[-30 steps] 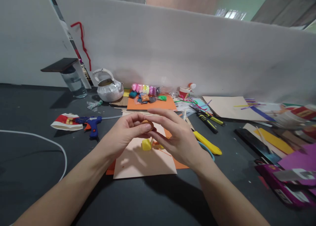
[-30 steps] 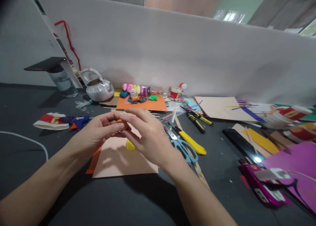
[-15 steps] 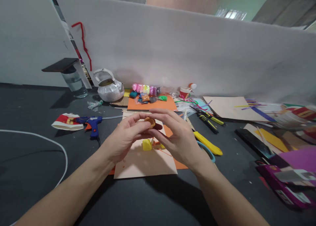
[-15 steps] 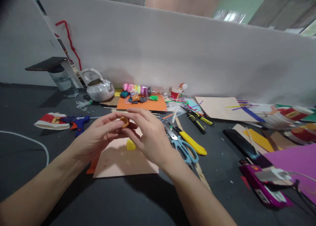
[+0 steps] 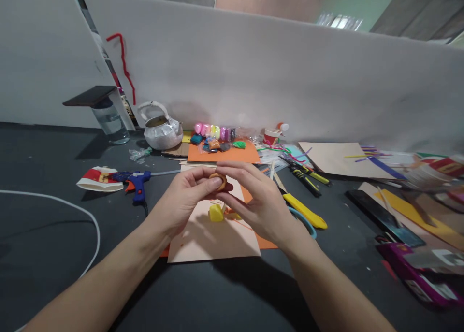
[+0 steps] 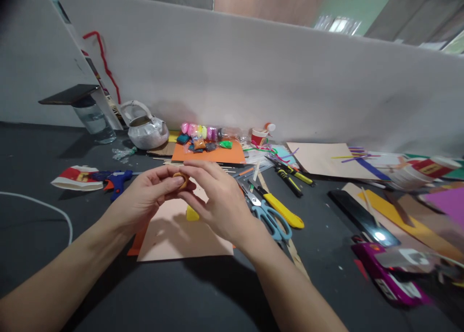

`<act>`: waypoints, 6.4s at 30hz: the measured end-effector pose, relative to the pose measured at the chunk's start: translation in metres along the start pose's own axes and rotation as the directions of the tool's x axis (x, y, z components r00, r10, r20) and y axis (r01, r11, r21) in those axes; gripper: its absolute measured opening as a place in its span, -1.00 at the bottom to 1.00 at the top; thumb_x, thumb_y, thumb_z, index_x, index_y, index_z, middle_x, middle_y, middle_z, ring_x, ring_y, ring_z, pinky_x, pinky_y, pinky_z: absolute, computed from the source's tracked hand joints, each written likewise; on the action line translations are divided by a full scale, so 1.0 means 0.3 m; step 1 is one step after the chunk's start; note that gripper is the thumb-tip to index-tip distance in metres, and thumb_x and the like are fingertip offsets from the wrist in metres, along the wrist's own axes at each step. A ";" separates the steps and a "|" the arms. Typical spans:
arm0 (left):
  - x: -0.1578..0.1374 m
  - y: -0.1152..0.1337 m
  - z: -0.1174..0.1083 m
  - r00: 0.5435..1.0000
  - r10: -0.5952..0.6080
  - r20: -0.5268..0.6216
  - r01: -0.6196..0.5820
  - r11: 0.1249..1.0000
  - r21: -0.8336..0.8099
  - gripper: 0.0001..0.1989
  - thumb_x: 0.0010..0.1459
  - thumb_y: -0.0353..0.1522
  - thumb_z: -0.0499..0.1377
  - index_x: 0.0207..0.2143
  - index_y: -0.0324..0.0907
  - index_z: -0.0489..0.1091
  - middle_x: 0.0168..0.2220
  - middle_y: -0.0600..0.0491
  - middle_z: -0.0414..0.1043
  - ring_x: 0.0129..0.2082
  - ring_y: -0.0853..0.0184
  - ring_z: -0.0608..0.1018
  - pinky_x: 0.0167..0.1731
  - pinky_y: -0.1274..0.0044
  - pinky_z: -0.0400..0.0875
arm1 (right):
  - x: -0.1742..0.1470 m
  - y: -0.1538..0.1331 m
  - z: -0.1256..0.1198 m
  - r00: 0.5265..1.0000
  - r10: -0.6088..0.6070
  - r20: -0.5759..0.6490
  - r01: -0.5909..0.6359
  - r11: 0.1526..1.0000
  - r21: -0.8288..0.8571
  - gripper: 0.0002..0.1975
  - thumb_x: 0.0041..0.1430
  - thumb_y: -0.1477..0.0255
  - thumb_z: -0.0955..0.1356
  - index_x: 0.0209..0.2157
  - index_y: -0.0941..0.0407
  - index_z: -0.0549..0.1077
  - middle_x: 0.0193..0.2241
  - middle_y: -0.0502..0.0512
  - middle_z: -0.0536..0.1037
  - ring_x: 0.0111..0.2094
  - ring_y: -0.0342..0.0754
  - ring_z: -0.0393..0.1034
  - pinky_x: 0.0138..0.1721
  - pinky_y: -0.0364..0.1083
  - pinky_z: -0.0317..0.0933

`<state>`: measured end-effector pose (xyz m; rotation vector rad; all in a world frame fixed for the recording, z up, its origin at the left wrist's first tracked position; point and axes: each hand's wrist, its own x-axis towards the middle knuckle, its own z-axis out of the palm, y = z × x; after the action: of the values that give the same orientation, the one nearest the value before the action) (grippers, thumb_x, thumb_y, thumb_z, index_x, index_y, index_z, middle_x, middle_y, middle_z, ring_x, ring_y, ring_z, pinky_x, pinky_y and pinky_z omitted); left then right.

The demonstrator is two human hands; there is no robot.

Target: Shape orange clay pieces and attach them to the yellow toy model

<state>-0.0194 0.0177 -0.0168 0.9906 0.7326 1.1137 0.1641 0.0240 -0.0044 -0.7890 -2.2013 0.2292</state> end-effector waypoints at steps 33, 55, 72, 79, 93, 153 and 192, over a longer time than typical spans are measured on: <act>0.003 0.007 0.001 0.996 -0.067 0.055 0.071 0.994 -0.087 -0.81 0.08 -0.34 0.43 -0.22 -0.18 0.64 -0.25 0.05 0.60 -0.26 0.37 0.62 -0.13 0.51 0.51 | 0.000 0.024 -0.006 0.999 -0.038 -0.031 0.038 0.999 -0.001 -0.76 0.38 0.43 0.37 0.05 0.11 0.51 0.05 0.25 0.60 0.04 0.05 0.55 0.06 0.08 0.47; 0.024 -0.003 -0.035 0.998 -0.042 0.040 0.041 0.999 0.015 -0.85 0.02 -0.38 0.47 -0.32 -0.20 0.63 -0.37 0.11 0.56 -0.32 0.41 0.57 -0.17 0.53 0.46 | 0.005 0.026 -0.012 0.989 -0.138 0.056 0.141 0.989 -0.046 -0.68 0.41 0.43 0.35 0.16 0.10 0.46 0.12 0.24 0.58 0.11 0.04 0.50 0.10 0.10 0.47; 0.009 -0.001 -0.010 0.997 -0.059 0.046 0.061 0.997 -0.038 -0.82 0.13 -0.35 0.39 -0.20 -0.18 0.63 -0.26 0.06 0.59 -0.26 0.38 0.60 -0.12 0.51 0.48 | 0.004 0.030 -0.001 0.991 -0.130 -0.042 0.128 0.991 -0.044 -0.75 0.36 0.50 0.39 0.06 0.11 0.49 0.03 0.23 0.62 0.02 0.01 0.57 0.03 0.05 0.50; 0.010 0.006 -0.016 1.000 -0.030 -0.001 0.030 0.999 -0.019 -0.89 0.03 -0.39 0.44 -0.34 -0.20 0.63 -0.41 0.12 0.51 -0.38 0.45 0.51 -0.27 0.59 0.42 | 0.008 0.020 -0.010 0.993 -0.114 0.027 0.115 0.993 -0.013 -0.68 0.38 0.41 0.39 0.14 0.06 0.46 0.09 0.20 0.60 0.10 0.03 0.52 0.10 0.09 0.48; 0.009 0.005 0.007 0.998 -0.063 0.026 0.066 0.991 -0.119 -0.82 0.03 -0.37 0.44 -0.27 -0.21 0.64 -0.32 0.07 0.55 -0.32 0.41 0.57 -0.19 0.55 0.47 | 0.007 0.022 -0.008 0.990 -0.131 -0.049 0.131 0.991 -0.001 -0.70 0.34 0.51 0.40 0.08 0.08 0.50 0.05 0.21 0.62 0.06 0.01 0.55 0.10 0.05 0.47; 0.011 0.000 0.017 0.996 -0.082 -0.027 0.078 0.990 -0.119 -0.77 -0.05 -0.37 0.49 -0.31 -0.24 0.60 -0.38 0.11 0.51 -0.37 0.42 0.57 -0.20 0.52 0.48 | 0.002 0.032 0.000 0.996 -0.082 -0.019 0.082 0.997 -0.018 -0.72 0.37 0.44 0.39 0.08 0.08 0.47 0.02 0.21 0.62 0.03 0.04 0.56 0.04 0.07 0.48; -0.040 0.051 0.008 0.985 0.147 0.094 -0.174 0.872 0.458 -0.83 0.27 -0.41 0.23 -0.08 -0.14 0.45 -0.13 0.07 0.60 -0.10 0.35 0.63 -0.08 0.53 0.52 | 0.001 0.002 -0.016 0.993 -0.079 -0.090 0.075 0.996 -0.044 -0.93 0.36 0.48 0.38 -0.22 0.13 0.55 -0.05 0.23 0.64 -0.09 -0.01 0.59 -0.07 -0.01 0.47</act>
<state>-0.0266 0.0074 -0.0017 1.5092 0.9078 1.0682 0.1678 0.0241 -0.0012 -0.7207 -2.1509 0.1078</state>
